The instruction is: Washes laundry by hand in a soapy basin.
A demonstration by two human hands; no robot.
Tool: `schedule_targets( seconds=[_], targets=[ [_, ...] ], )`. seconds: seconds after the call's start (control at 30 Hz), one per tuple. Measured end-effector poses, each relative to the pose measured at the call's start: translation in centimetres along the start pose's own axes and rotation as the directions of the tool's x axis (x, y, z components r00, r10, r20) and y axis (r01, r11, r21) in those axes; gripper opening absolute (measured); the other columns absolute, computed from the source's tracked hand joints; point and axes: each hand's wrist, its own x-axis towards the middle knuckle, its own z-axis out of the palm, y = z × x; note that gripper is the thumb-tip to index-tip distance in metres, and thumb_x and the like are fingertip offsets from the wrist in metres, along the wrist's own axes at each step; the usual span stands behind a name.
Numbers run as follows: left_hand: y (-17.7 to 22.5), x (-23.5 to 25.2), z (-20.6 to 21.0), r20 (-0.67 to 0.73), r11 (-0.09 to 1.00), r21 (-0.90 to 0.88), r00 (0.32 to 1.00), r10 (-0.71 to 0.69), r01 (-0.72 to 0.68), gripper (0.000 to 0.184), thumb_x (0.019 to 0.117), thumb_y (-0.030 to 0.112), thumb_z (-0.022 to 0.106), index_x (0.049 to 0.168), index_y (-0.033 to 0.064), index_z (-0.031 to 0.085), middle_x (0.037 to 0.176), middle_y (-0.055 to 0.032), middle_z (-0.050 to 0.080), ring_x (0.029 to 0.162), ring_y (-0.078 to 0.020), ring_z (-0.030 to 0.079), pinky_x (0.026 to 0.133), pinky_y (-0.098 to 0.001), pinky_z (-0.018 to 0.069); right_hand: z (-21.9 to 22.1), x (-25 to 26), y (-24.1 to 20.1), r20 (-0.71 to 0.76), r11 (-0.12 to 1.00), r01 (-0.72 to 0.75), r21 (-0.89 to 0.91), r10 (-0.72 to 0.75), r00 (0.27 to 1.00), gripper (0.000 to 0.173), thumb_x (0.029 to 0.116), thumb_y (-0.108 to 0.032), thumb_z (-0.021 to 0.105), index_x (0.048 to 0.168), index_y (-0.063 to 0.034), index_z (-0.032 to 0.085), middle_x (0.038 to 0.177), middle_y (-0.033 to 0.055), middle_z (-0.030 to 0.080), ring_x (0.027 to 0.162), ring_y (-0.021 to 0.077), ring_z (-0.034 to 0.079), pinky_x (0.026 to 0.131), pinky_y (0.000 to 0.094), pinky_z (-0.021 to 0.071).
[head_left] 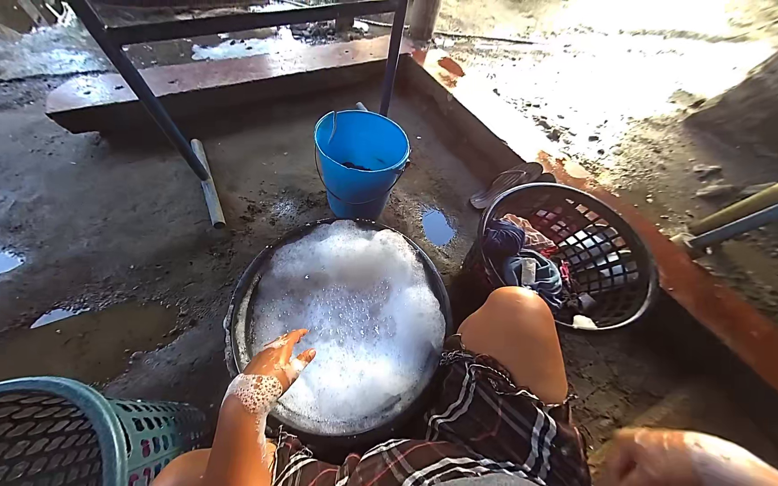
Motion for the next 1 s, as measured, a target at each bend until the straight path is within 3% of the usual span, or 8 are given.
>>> schedule_targets(
  seconds=[0.1,0.17,0.23,0.3,0.4,0.7,0.83,1.0],
  targets=[
    [0.2,-0.4,-0.4,-0.025,1.000,-0.023,1.000,-0.003,0.003,0.057,0.1051,0.038,0.055,0.152,0.0091,0.044,0.148,-0.0149,0.054,0.129,-0.0317,0.058,0.111,-0.0493,0.0426,-4.8,-2.7,-4.7,-0.453,0.970,-0.197,-0.144,0.112,0.884,0.034,0.1008,-0.032,0.066,0.107,0.0004,0.075,0.102,0.0259,0.072,0.100,0.0446,0.069,0.093,0.0656,0.0492],
    [0.0,-0.5,-0.6,-0.025,1.000,-0.024,1.000,-0.008,0.007,0.057,0.1051,0.038,0.055,0.152,0.0085,0.044,0.148,-0.0155,0.053,0.130,-0.0321,0.058,0.111,-0.0498,0.0424,-4.7,-3.4,-9.6,-0.659,0.961,0.008,-0.278,-0.197,0.726,0.026,0.1003,-0.027,0.066,0.101,-0.0024,0.076,0.097,0.0213,0.073,0.096,0.0404,0.070,0.090,0.0630,0.0510],
    [0.2,-0.3,-0.7,-0.022,1.000,-0.023,1.000,-0.016,0.015,0.057,0.1051,0.038,0.055,0.153,0.0084,0.043,0.148,-0.0158,0.053,0.130,-0.0323,0.057,0.111,-0.0499,0.0418,-3.0,-1.5,-14.0,-0.586,0.836,0.260,-0.484,-0.530,0.613,0.020,0.0961,-0.021,0.070,0.105,-0.0057,0.078,0.103,0.0169,0.074,0.104,0.0377,0.069,0.094,0.0619,0.0517],
    [0.3,-0.1,-0.6,-0.022,1.000,-0.015,1.000,-0.015,0.014,0.057,0.1051,0.038,0.055,0.153,0.0093,0.044,0.149,-0.0150,0.053,0.130,-0.0321,0.057,0.111,-0.0497,0.0417,-1.3,1.7,-17.4,-0.351,0.735,0.289,-0.614,-0.582,0.734,0.030,0.0981,-0.031,0.066,0.118,-0.0110,0.076,0.123,0.0153,0.071,0.126,0.0411,0.057,0.107,0.0662,0.0376],
    [0.4,0.0,-0.7,-0.009,1.000,-0.003,1.000,-0.016,0.016,0.057,0.1055,0.038,0.054,0.154,0.0101,0.042,0.149,-0.0140,0.052,0.130,-0.0316,0.057,0.111,-0.0493,0.0421,-0.2,6.2,-20.1,-0.146,0.677,0.094,-0.730,-0.289,0.946,0.050,0.1061,-0.041,0.051,0.138,-0.0041,0.062,0.148,0.0194,0.055,0.145,0.0437,0.038,0.118,0.0682,0.0186],
    [-0.6,-1.1,-1.1,-0.033,1.000,-0.008,0.999,-0.014,0.014,0.056,0.1052,0.038,0.055,0.153,0.0093,0.043,0.148,-0.0150,0.053,0.130,-0.0313,0.057,0.112,-0.0488,0.0419,-6.5,8.0,-21.0,-0.427,0.673,-0.259,-0.692,-0.093,0.899,0.033,0.1027,-0.012,0.052,0.123,0.0091,0.067,0.140,0.0264,0.058,0.143,0.0471,0.039,0.120,0.0712,0.0076],
    [-0.5,-1.2,-1.2,-0.032,1.000,-0.020,0.999,-0.024,0.023,0.057,0.1055,0.038,0.054,0.153,0.0095,0.042,0.149,-0.0146,0.053,0.132,-0.0308,0.056,0.112,-0.0479,0.0414,-7.2,8.5,-21.6,-0.498,0.654,-0.340,-0.675,-0.064,0.865,0.029,0.0977,-0.004,0.055,0.118,0.0107,0.069,0.147,0.0318,0.049,0.143,0.0501,0.036,0.119,0.0703,0.0126],
    [-0.7,-1.2,-1.1,-0.024,1.000,-0.017,0.999,-0.026,0.026,0.058,0.1055,0.039,0.053,0.154,0.0100,0.042,0.149,-0.0140,0.052,0.132,-0.0303,0.055,0.113,-0.0476,0.0407,-6.8,9.1,-22.3,-0.422,0.596,-0.346,-0.724,0.014,0.907,0.029,0.1019,-0.005,0.050,0.117,0.0120,0.067,0.131,0.0280,0.064,0.135,0.0450,0.051,0.120,0.0614,0.0218]
  ],
)
